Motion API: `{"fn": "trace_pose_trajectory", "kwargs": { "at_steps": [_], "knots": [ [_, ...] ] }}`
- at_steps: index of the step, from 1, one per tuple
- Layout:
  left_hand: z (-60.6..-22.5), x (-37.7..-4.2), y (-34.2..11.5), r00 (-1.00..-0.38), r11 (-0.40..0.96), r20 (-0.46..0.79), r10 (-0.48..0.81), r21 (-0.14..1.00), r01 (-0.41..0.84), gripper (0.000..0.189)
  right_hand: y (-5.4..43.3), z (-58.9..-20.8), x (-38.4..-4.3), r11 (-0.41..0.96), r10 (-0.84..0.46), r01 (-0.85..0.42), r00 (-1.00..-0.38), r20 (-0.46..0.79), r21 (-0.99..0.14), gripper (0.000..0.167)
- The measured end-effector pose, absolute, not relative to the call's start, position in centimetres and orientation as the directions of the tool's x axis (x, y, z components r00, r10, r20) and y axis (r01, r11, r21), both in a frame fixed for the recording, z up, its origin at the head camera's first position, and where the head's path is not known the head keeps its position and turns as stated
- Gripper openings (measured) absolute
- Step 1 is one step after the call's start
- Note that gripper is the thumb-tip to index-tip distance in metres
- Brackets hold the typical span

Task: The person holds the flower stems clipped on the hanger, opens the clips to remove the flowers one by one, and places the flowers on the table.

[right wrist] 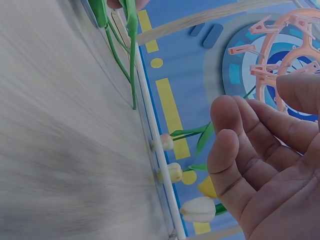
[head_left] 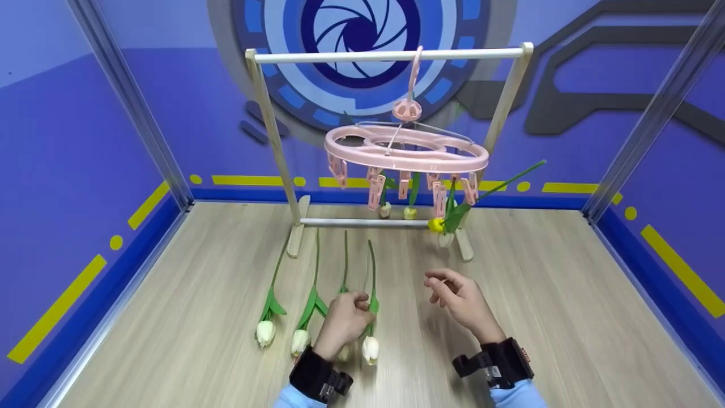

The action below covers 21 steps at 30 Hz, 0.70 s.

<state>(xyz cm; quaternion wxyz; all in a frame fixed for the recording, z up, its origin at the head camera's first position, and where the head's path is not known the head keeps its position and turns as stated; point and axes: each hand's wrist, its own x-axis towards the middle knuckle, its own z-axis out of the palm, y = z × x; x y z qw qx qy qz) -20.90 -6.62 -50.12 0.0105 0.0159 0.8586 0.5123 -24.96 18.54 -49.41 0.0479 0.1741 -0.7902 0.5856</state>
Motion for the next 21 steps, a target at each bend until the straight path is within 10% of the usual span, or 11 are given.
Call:
{"fn": "trace_pose_trajectory", "kwargs": {
  "at_steps": [14,21],
  "knots": [
    [-50.9,-20.8,-5.7,-0.998,0.619,0.068,0.009,0.783,0.058,0.041,18.7,-49.4,-24.8,0.273,-0.224,-0.305,-0.942,0.249,-0.912,0.024],
    [-51.1,-20.9,-5.5,-0.994,0.649,0.113,0.005,0.755,0.089,0.01,18.6,-49.3,-24.8,0.25,-0.232,-0.292,-0.944,0.236,-0.923,0.025]
  ]
}}
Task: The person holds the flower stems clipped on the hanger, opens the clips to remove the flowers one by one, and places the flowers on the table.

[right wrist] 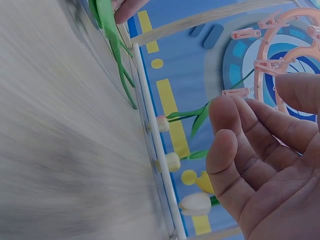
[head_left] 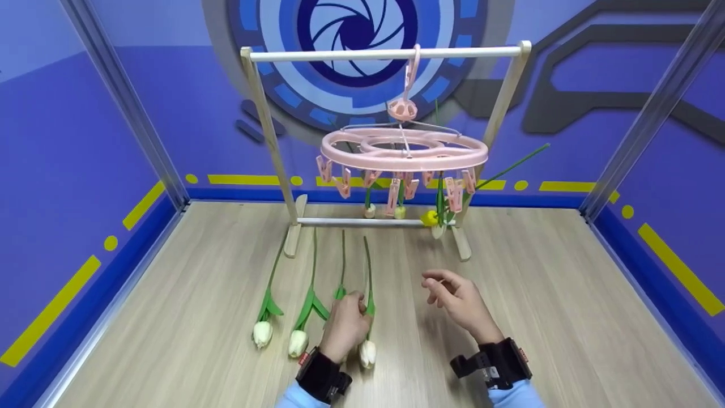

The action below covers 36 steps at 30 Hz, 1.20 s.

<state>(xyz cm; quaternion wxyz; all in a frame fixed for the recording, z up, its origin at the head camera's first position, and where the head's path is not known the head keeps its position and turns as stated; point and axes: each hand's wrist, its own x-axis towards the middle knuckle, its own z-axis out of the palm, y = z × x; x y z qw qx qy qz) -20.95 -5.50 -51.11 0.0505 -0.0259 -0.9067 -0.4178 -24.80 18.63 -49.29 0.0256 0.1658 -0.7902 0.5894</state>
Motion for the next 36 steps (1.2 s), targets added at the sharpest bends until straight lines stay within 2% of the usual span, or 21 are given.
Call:
{"fn": "trace_pose_trajectory", "kwargs": {
  "at_steps": [8,18,23,36],
  "knots": [
    [-51.32,-21.16,-5.24,-0.991,0.647,0.132,0.026,0.753,0.117,0.01,18.6,-49.36,-24.87,0.238,-0.231,-0.291,-0.944,0.236,-0.927,0.025],
    [-51.83,-21.4,-4.95,-0.988,0.67,0.153,0.0,0.733,0.114,0.036,18.6,-49.36,-24.88,0.24,-0.237,-0.301,-0.94,0.245,-0.923,0.025],
    [-51.84,-21.44,-4.99,-0.991,0.667,0.134,-0.008,0.739,0.094,0.036,18.68,-49.39,-24.91,0.238,-0.239,-0.3,-0.94,0.243,-0.924,0.026],
    [-51.13,-21.05,-5.24,-0.978,0.686,0.206,-0.029,0.716,0.131,0.033,18.73,-49.32,-24.85,0.23,-0.237,-0.32,-0.935,0.266,-0.919,0.024]
  ]
}}
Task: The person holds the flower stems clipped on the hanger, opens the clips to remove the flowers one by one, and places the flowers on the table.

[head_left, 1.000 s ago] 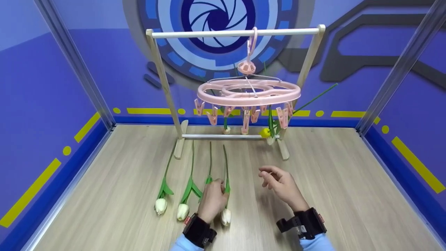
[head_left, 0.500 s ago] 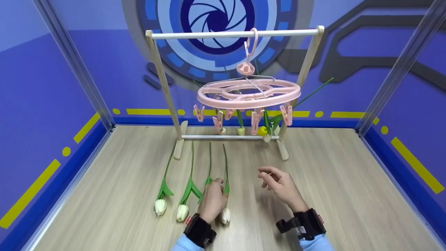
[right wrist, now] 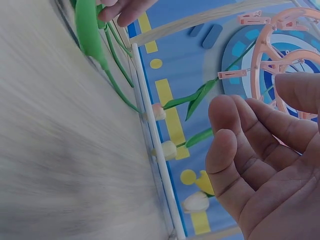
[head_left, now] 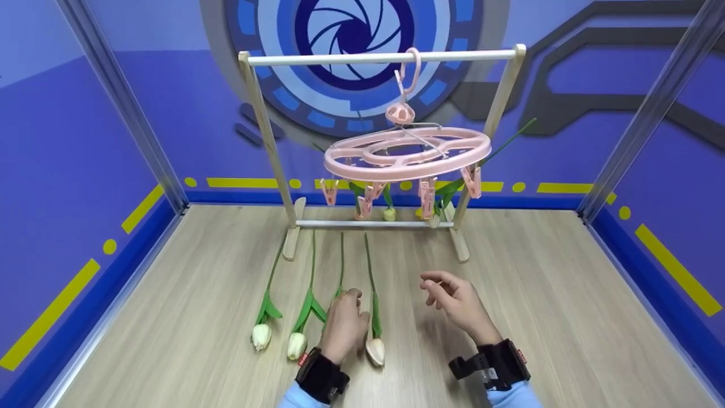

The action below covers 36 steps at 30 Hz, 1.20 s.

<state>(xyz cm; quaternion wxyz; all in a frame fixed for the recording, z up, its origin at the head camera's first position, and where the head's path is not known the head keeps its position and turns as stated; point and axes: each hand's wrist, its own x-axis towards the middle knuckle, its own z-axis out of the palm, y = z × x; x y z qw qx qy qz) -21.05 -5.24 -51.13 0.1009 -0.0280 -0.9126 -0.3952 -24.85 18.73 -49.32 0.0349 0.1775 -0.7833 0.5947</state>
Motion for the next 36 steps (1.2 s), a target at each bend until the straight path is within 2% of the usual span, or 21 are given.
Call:
{"fn": "trace_pose_trajectory", "kwargs": {
  "at_steps": [5,12,22,30,36],
  "knots": [
    [-50.3,-20.7,-5.3,-0.962,0.704,0.272,-0.009,0.685,0.187,0.031,18.8,-49.3,-24.9,0.214,-0.231,-0.35,-0.925,0.3,-0.912,0.022],
    [-49.1,-19.9,-5.0,-0.953,0.695,0.301,0.031,0.679,0.237,0.031,19.4,-49.1,-24.9,0.236,-0.232,-0.362,-0.922,0.31,-0.902,0.024],
    [-47.1,-18.5,-4.7,-0.941,0.61,0.308,0.142,0.721,0.328,0.029,22.0,-48.8,-25.1,0.263,-0.169,-0.296,-0.951,0.258,-0.918,0.022],
    [-46.4,-17.8,-3.7,-0.93,0.575,0.316,0.187,0.732,0.364,0.03,25.0,-47.1,-26.1,0.341,-0.13,-0.314,-0.949,0.287,-0.886,0.023],
    [-45.5,-18.1,-2.4,-0.904,0.578,0.381,0.193,0.701,0.419,0.028,27.1,-45.2,-27.0,0.411,-0.112,-0.306,-0.952,0.286,-0.859,0.026]
  ]
}}
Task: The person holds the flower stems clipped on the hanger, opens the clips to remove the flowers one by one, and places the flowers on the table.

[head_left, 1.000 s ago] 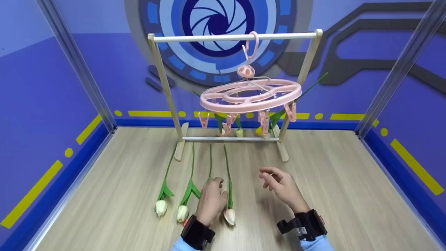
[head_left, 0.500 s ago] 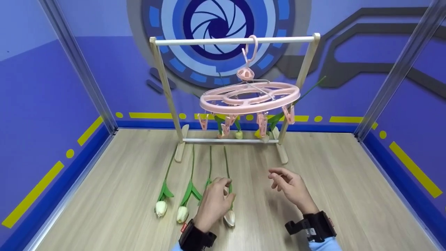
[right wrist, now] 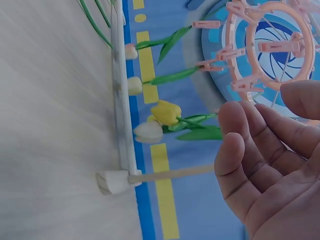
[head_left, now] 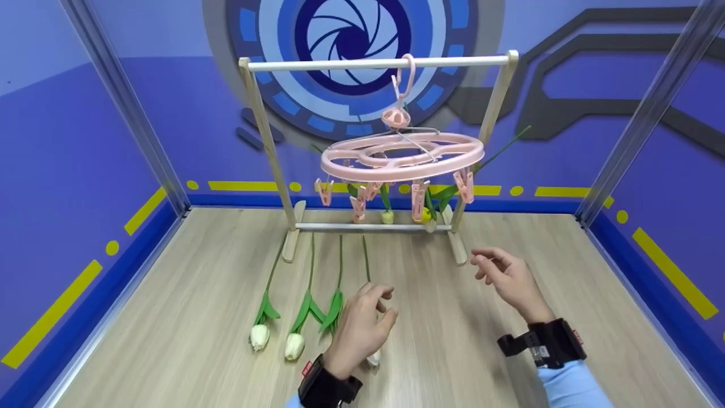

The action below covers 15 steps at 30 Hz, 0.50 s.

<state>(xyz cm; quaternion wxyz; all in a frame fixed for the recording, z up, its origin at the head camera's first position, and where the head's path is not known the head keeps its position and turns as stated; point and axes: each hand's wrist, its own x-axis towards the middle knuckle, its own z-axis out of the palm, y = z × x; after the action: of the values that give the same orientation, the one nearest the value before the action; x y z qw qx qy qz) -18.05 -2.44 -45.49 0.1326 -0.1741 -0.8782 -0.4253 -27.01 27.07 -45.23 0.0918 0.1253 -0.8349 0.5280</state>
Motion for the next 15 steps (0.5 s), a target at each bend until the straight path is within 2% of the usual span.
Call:
{"fn": "trace_pose_trajectory", "kwargs": {
  "at_steps": [9,15],
  "knots": [
    [-41.8,-19.5,-0.5,-0.825,0.543,0.498,0.268,0.629,0.557,0.026,28.0,-42.1,-28.9,0.471,-0.111,-0.361,-0.929,0.353,-0.804,0.031],
    [-39.2,-21.5,1.0,-0.806,0.507,0.498,0.32,0.629,0.59,0.03,27.6,-40.3,-30.3,0.486,-0.114,-0.412,-0.904,0.412,-0.771,0.03]
  ]
}}
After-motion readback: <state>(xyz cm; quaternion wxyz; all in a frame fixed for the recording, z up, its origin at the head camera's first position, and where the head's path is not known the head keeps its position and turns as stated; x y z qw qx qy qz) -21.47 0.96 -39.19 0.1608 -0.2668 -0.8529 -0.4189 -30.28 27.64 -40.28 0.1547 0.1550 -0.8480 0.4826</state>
